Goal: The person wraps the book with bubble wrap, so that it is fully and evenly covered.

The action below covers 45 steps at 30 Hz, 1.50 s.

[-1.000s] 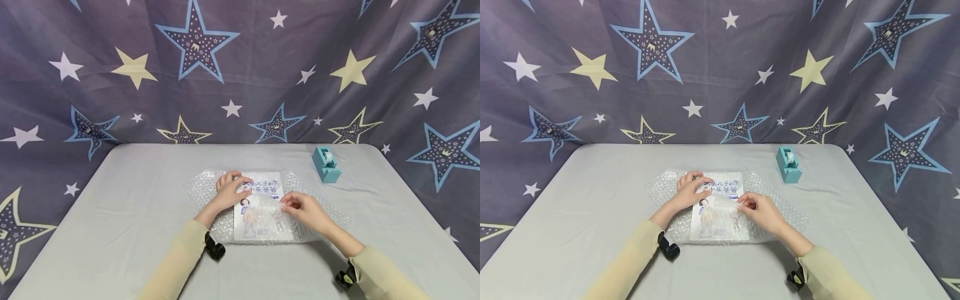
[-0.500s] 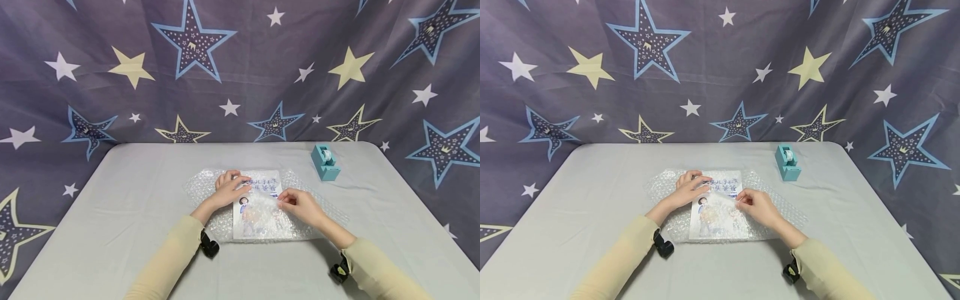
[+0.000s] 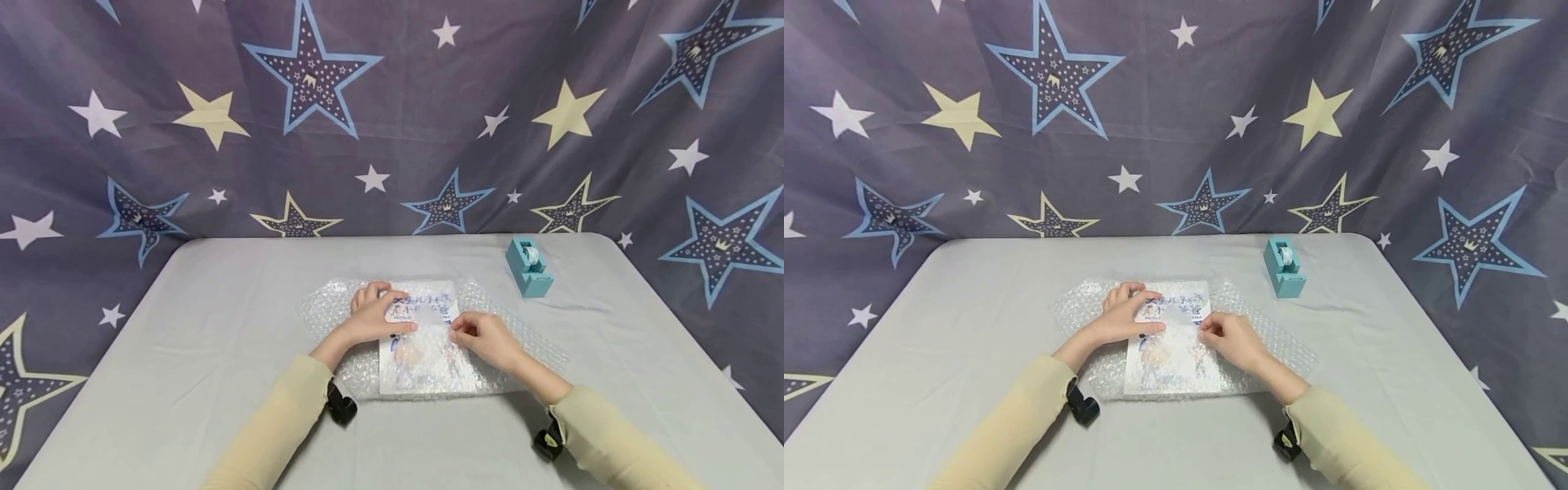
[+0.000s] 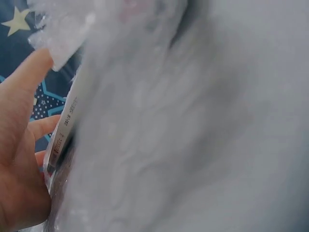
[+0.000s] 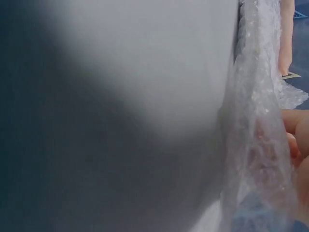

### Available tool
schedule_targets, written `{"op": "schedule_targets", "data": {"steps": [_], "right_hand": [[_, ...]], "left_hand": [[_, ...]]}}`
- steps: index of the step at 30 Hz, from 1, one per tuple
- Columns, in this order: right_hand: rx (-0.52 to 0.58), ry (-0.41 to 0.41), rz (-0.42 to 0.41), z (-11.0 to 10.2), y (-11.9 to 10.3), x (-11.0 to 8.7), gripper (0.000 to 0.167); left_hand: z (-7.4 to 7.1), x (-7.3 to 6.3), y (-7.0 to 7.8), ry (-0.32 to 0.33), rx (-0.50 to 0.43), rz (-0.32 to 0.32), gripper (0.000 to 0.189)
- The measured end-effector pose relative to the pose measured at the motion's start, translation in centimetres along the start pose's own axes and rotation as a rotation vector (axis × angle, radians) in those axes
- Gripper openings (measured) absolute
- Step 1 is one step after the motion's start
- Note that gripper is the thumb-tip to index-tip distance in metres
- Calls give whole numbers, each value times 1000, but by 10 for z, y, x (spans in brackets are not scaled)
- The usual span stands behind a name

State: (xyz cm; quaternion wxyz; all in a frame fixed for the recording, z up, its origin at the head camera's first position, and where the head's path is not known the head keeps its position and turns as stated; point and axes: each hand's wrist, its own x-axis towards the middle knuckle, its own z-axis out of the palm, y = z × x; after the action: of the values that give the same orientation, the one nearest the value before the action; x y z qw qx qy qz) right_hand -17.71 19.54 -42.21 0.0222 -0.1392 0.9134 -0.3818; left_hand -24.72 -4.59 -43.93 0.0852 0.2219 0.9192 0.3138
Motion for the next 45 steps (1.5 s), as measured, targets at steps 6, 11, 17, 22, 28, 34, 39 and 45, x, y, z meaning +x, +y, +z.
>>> {"op": "schedule_targets", "data": {"steps": [6, 11, 17, 22, 28, 34, 39, 45], "right_hand": [[-34, 13, 8, 2, 2, 1, 6], [-27, 6, 17, 2, 2, 2, 9], [-22, 29, 17, 2, 5, 3, 7], [-31, 33, 17, 2, 7, 3, 7], [-31, 39, 20, 2, 6, 5, 6], [-40, 29, 22, 1, 3, 5, 7], [-46, 17, 39, 0, 3, 7, 7], [-51, 9, 38, 1, 4, 7, 7]], "left_hand": [[4, -1, 0, 21, 28, 17, 69], [6, -2, -1, 28, 41, 28, 69], [9, -3, -1, 64, 90, 47, 68], [10, -3, 3, 112, 235, 100, 68], [9, -2, 5, 158, 297, 198, 66], [10, -3, 4, 126, 164, 280, 59], [9, -5, 8, 66, 126, 354, 47], [11, -4, 8, 11, 166, 338, 35]]}}
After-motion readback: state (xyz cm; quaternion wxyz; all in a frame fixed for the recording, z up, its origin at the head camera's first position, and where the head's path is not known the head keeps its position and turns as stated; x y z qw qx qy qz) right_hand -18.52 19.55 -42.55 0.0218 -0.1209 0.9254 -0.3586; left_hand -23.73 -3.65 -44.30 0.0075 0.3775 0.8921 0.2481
